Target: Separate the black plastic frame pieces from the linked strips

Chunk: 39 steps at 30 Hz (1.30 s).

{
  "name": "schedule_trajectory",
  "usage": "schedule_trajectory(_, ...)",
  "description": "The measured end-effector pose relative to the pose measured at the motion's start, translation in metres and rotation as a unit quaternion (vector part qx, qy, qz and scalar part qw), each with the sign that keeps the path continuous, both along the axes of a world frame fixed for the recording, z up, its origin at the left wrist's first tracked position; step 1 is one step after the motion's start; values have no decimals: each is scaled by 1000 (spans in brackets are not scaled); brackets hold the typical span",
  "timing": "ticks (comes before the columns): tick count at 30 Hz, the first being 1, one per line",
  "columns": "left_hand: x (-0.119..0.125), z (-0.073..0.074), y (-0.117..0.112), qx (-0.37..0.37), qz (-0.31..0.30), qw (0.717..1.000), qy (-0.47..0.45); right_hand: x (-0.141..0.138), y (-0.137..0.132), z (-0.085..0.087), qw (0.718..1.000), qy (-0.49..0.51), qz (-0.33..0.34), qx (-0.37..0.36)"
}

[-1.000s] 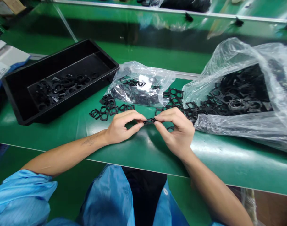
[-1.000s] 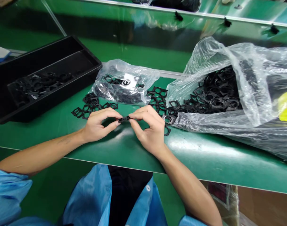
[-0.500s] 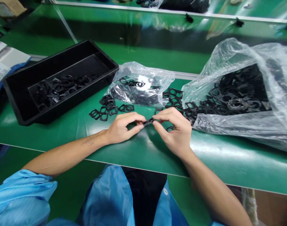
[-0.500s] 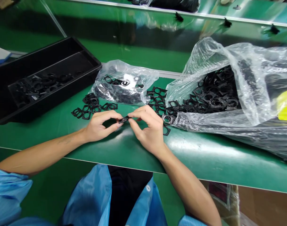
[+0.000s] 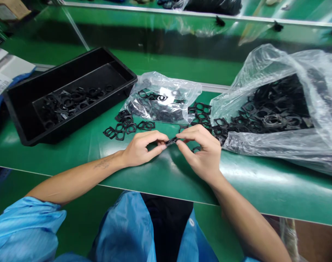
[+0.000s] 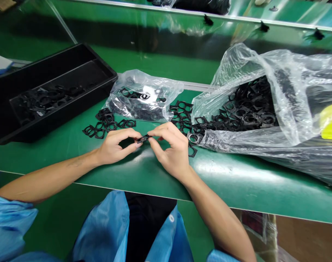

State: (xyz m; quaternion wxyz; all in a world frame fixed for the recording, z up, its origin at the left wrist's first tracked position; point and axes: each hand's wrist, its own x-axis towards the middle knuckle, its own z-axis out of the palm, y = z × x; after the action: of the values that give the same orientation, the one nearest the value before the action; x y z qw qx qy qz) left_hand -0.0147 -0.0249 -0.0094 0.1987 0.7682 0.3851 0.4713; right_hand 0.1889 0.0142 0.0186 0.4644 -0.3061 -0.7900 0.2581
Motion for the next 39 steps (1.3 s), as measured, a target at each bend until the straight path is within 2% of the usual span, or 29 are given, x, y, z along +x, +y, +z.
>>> schedule_trajectory(13, -1, -4, 1, -18, -13, 999, 48, -1, 0, -3, 999, -25, 30, 10)
schedule_trajectory(20, 0, 0, 1, 30, 26, 999, -18, 0, 0, 1, 1000, 7, 13, -21)
schedule_trajectory(27, -1, 2, -1, 100, 60, 993, -28, -1, -1, 1, 999, 24, 32, 6)
schedule_trajectory(39, -1, 2, -1, 112, 63, 990, -54, -1, -1, 0, 998, 31, 35, -33)
